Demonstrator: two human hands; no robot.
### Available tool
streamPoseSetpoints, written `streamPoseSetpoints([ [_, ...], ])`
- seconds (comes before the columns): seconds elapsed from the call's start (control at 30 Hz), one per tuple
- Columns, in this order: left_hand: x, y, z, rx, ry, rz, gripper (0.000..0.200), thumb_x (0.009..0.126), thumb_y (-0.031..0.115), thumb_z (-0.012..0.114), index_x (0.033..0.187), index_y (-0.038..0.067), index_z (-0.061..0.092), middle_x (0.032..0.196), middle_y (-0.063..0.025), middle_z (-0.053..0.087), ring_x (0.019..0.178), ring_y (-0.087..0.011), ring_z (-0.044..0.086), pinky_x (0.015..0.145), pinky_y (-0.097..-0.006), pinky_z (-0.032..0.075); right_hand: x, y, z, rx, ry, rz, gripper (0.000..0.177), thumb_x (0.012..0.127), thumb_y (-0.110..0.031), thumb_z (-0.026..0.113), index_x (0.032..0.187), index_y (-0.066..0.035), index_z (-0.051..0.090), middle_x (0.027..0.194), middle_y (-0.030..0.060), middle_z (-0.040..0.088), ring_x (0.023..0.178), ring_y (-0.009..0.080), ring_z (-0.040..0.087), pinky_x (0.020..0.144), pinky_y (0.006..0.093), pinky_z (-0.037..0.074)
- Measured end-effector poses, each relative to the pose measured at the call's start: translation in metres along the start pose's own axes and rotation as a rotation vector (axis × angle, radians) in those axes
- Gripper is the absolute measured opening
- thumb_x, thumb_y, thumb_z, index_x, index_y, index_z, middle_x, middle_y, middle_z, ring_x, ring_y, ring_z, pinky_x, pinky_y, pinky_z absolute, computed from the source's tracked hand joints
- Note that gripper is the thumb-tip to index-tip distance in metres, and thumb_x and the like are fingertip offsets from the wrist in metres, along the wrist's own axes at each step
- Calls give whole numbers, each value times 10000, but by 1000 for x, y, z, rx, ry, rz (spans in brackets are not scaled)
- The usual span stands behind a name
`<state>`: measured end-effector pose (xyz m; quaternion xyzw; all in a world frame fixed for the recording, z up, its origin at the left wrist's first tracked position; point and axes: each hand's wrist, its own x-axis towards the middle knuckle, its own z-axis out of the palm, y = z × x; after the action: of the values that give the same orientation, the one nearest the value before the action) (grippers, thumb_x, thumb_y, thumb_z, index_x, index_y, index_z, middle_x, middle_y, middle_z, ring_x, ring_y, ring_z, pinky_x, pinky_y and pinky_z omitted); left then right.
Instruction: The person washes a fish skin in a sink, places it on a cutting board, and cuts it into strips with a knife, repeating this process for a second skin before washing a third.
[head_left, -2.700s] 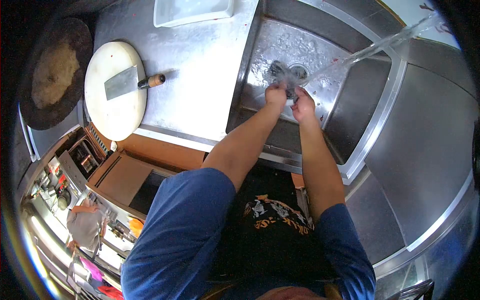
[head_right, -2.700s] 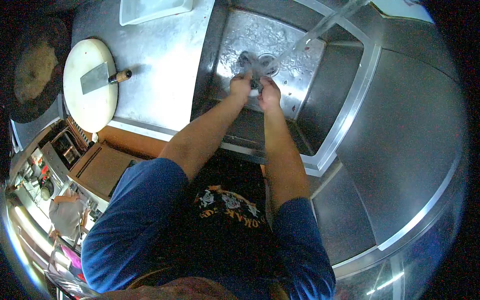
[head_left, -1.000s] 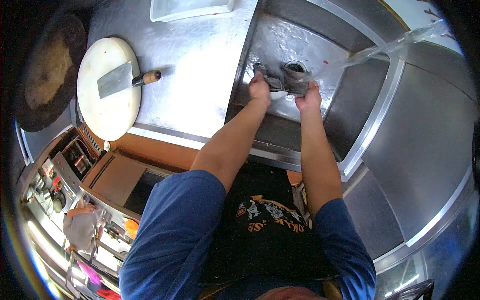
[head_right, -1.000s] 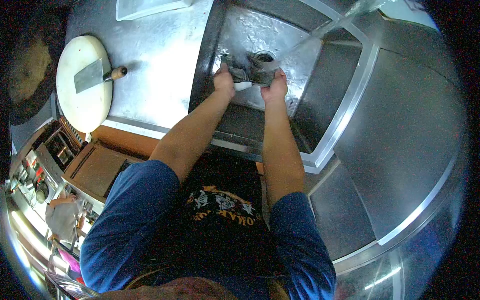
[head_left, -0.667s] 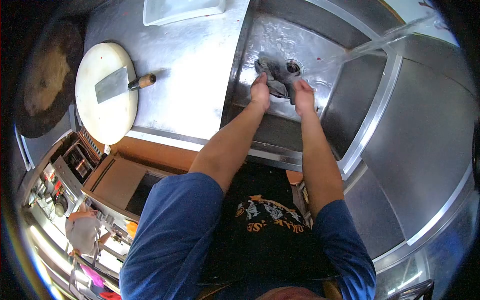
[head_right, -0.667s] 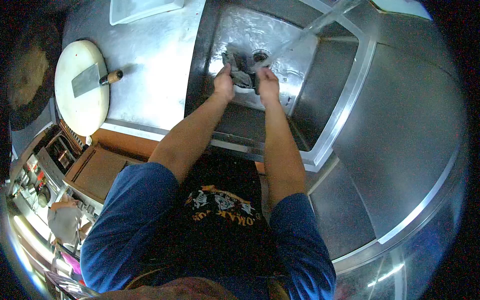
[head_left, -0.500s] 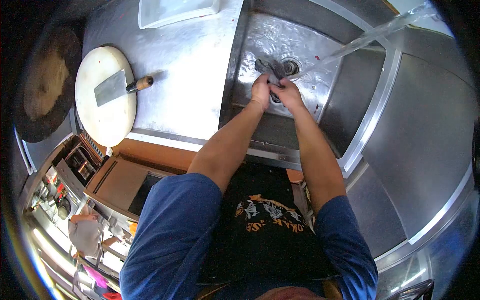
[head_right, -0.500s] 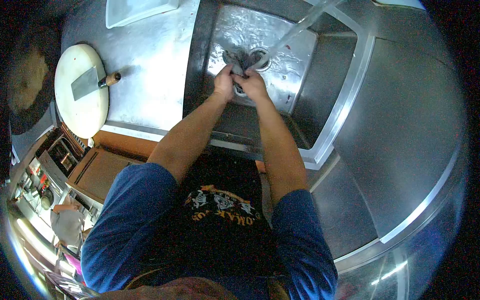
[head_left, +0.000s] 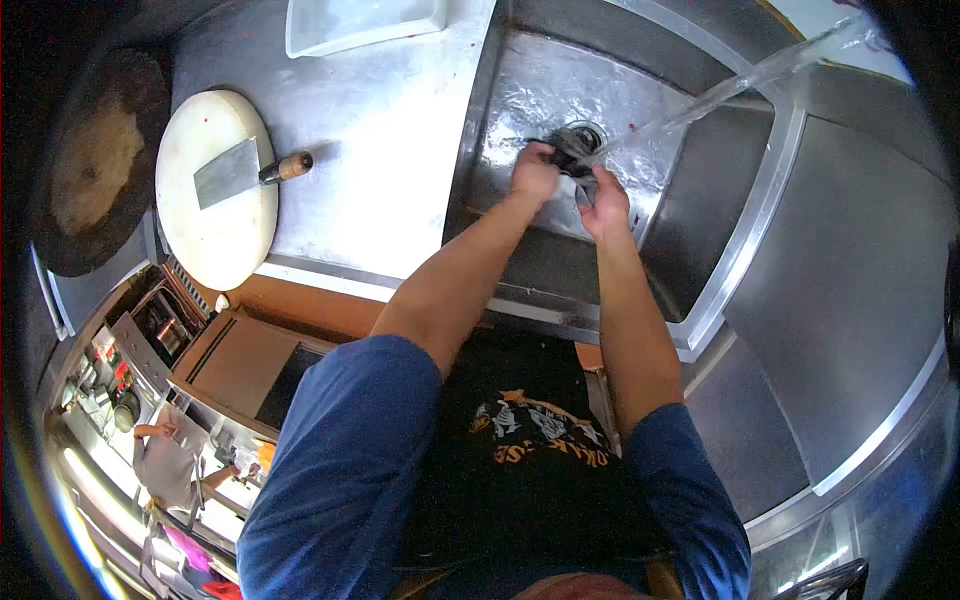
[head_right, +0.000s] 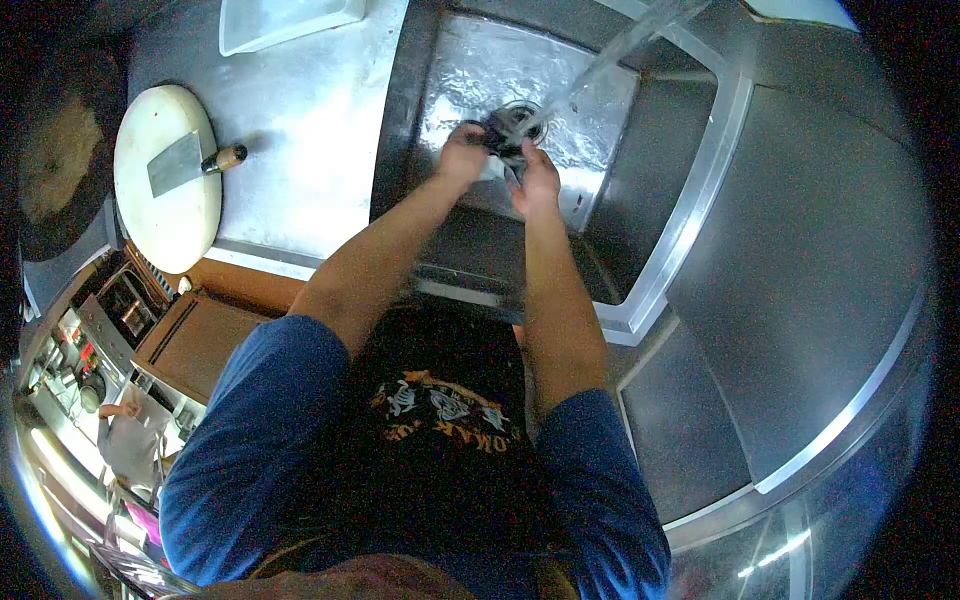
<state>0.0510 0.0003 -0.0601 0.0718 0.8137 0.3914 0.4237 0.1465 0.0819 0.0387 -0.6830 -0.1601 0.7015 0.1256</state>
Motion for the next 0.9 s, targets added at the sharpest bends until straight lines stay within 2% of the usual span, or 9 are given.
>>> streamPoseSetpoints([
  [0.1,3,23,18,280,-101,262,402,812,215,656,1182,63,619,996,-187,692,932,-300,682,824,-405,530,44,33,-22,-61,-253,-321,233,967,-265,613,1096,-71,608,987,30,628,922,193,578,806,356,452],
  [0.2,6,54,21,540,-431,223,644,834,440,625,1324,32,534,1147,-238,651,1067,-354,644,940,-416,494,14,11,-15,93,-219,-208,129,960,-135,539,1044,-73,615,1009,62,653,878,192,620,753,343,503],
  [0.37,-37,101,-49,173,-761,71,1155,740,717,682,1491,-64,282,1405,-279,492,1299,-357,496,1080,-393,390,35,0,-20,245,-412,-29,145,948,-123,533,1083,-98,581,875,27,613,708,141,593,548,275,456],
  [0.43,-49,93,-61,-117,-665,-132,1252,678,712,761,1481,-109,260,1430,-279,458,1323,-322,461,1088,-394,378,11,-11,8,129,-316,-105,137,948,-152,570,1074,-97,570,818,10,573,646,111,544,489,237,390],
  [0.6,-45,49,-34,-794,-465,-507,851,756,508,791,1344,-35,500,1342,-167,547,1200,-263,542,978,-418,441,4,-25,42,-406,-225,-317,222,924,-223,639,1091,-81,605,847,21,601,716,101,550,566,261,429],
  [0.77,-47,83,-8,-852,-343,-367,531,746,348,814,1140,22,671,1087,-131,676,988,-275,656,847,-380,518,-25,-49,19,-546,-260,-403,272,901,-205,660,1150,-98,638,828,-3,617,680,96,558,586,256,461],
  [0.83,-75,136,-31,-569,-183,-390,504,732,343,796,1033,-46,690,997,-168,696,924,-296,680,771,-416,537,-14,-101,-13,-882,-311,-462,289,900,-196,663,1171,-102,626,839,-3,632,696,96,582,598,255,468],
  [0.87,-71,137,-26,-509,-175,-320,506,728,340,792,1019,-60,687,1007,-179,694,927,-299,682,753,-428,541,-14,-148,-26,-915,-308,-676,294,910,-210,649,1182,-103,615,855,-8,643,748,115,606,634,283,486],
  [0.9,-61,136,-15,-445,-167,-247,509,724,337,788,1005,-74,684,1018,-190,691,930,-302,683,735,-439,545,-58,-205,-12,-1096,-198,-1228,290,929,-245,625,1165,-77,605,890,24,640,781,137,604,660,302,496],
])
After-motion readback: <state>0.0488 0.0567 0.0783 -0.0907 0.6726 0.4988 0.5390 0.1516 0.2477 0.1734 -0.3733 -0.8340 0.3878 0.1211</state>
